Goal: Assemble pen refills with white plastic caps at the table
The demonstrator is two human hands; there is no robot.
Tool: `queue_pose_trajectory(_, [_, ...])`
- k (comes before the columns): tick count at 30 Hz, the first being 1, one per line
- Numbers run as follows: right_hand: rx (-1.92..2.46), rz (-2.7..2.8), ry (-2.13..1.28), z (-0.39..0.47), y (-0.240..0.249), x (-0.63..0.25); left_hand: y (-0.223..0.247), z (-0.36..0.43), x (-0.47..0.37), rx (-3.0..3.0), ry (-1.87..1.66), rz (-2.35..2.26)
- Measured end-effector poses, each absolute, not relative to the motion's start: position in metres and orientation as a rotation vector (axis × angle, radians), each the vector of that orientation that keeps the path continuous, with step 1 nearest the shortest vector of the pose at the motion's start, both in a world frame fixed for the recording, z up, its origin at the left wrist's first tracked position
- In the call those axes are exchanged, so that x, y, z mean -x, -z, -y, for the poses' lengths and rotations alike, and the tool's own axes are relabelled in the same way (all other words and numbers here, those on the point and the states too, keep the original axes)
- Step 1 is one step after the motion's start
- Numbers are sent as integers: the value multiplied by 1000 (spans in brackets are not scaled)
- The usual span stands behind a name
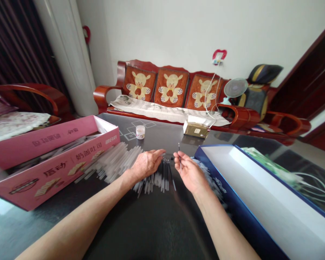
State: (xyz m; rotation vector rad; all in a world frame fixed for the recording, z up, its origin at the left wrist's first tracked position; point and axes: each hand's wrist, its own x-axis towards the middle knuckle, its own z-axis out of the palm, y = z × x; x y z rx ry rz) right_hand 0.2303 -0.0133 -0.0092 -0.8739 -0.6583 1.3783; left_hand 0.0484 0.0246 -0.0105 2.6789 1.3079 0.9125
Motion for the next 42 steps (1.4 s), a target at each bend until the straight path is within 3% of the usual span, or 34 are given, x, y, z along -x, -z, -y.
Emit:
queue_pose_trajectory(11, [739,613,-1200,14,5,-233,10,-25,-49,-2656,-956,-1305])
queue_pose_trajectory(31, [903,944,-1285,23,18,-211,0,-14,-54,-2755,-855,-1077])
queue_pose_trajectory(37, [863,707,-1117,15,12,-225,-2,-14,-54,-2722,-848,-1330])
queue_pose_trajectory(42, [872,651,-1073,11,11,-236,0,-15,-54,-2742,-857,-1284])
